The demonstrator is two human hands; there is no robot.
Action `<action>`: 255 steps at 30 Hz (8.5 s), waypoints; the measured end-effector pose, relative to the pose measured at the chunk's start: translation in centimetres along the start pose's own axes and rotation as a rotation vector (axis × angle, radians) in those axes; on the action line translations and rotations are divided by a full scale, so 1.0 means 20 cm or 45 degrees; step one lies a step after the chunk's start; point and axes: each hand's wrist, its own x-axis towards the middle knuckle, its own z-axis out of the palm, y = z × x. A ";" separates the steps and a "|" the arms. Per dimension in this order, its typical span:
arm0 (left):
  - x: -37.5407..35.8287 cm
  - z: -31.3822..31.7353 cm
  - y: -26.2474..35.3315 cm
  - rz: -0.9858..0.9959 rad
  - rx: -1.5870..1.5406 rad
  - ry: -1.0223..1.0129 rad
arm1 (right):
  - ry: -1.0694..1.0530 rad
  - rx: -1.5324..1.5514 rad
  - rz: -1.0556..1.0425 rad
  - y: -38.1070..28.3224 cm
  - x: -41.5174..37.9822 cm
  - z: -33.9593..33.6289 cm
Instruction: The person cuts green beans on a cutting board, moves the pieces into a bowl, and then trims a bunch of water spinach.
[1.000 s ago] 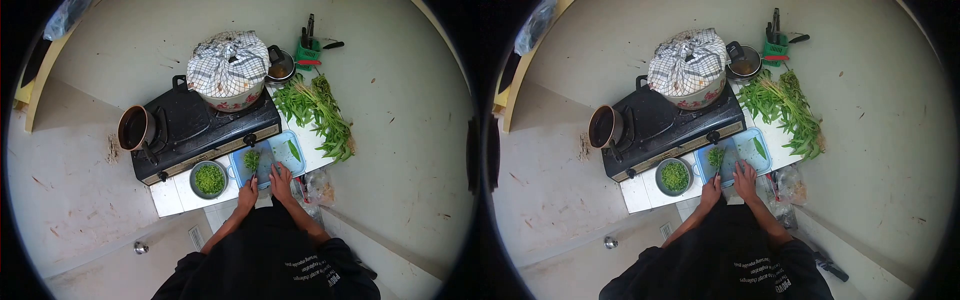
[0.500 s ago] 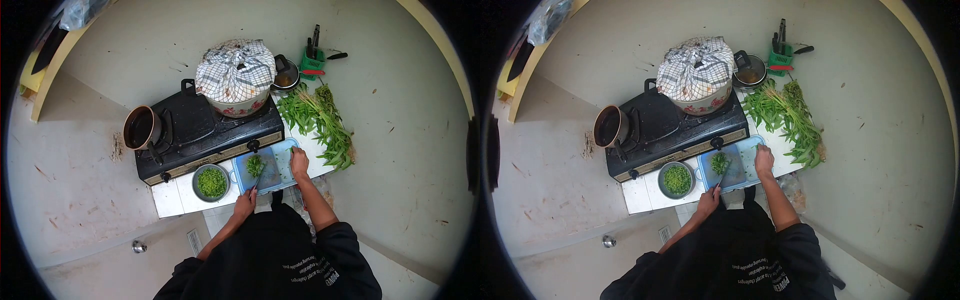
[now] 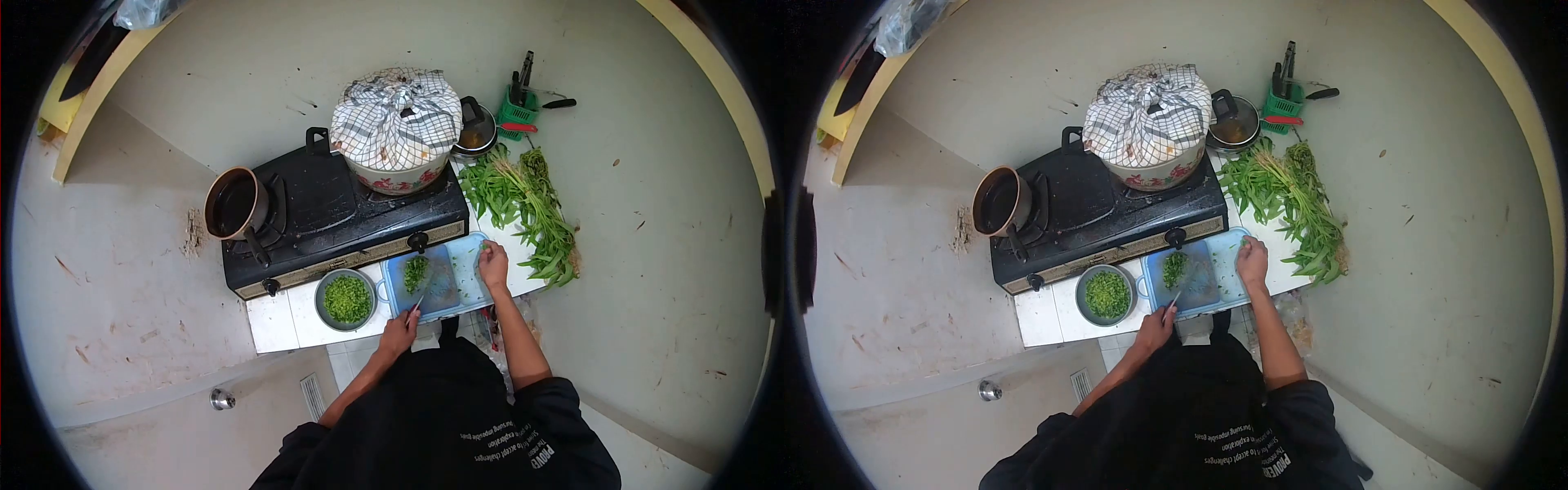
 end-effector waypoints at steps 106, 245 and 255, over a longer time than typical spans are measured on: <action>0.00 -0.06 0.01 -0.023 0.153 -0.142 | -0.357 -0.417 -0.660 -0.25 -0.57 0.00; -0.02 0.06 0.04 -0.167 0.114 -0.024 | -0.327 -0.291 -0.780 -0.26 -0.56 0.14; -0.07 0.16 0.11 -0.165 -0.039 0.110 | -0.359 -0.227 -0.817 -0.20 -0.52 0.14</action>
